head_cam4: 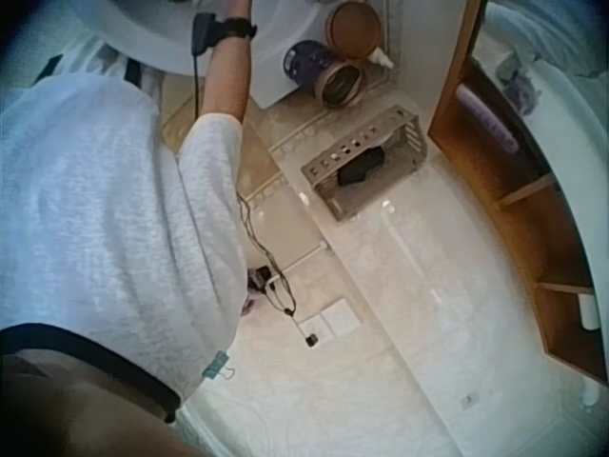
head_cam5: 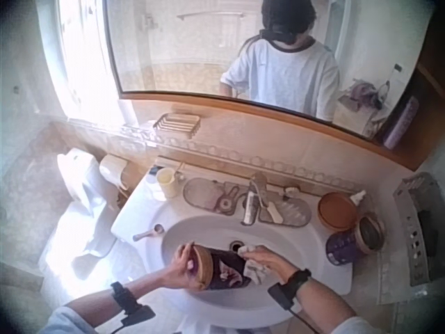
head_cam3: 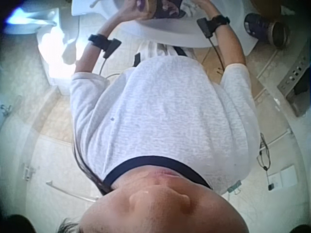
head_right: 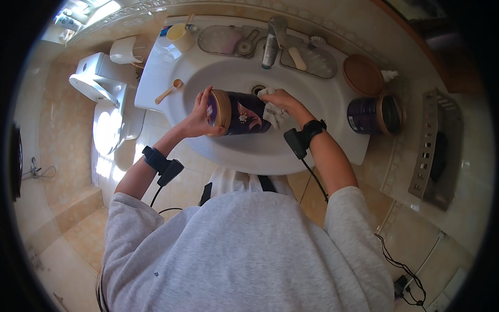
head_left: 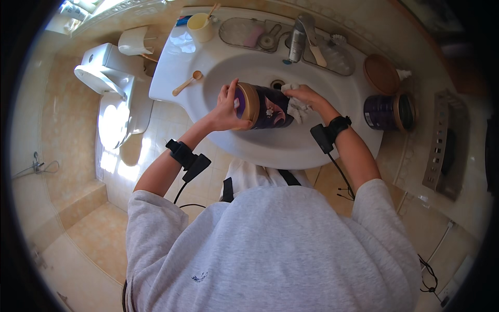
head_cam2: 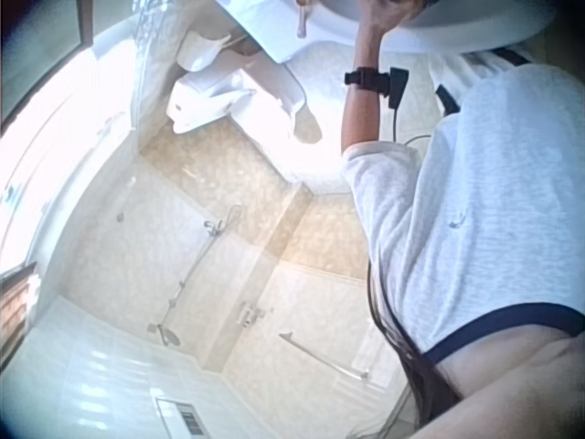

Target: The person wipes down the interior and exterior of several purple and tan canisters using a cloth near a bathroom sink.

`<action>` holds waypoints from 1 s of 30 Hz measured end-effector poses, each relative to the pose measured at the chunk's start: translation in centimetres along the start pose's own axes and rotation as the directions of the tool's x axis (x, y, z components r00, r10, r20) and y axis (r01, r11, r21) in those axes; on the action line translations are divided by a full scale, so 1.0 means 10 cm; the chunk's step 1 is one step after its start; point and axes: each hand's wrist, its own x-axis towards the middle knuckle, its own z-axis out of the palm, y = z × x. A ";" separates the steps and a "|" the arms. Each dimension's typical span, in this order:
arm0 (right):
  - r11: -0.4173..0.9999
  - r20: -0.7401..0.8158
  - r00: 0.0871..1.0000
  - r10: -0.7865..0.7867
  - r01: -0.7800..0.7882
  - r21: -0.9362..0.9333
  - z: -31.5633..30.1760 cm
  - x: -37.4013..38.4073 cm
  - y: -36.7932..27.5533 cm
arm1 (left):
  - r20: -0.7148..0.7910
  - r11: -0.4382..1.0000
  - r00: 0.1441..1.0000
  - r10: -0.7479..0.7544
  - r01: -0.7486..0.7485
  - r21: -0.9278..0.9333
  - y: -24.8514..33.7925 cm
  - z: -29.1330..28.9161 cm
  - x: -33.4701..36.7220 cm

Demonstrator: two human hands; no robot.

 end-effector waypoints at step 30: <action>0.949 -0.120 0.979 -0.164 0.124 -0.288 0.01 0.12 -0.13 | -0.067 0.996 0.994 -0.085 0.087 0.014 -0.06 0.30 -0.10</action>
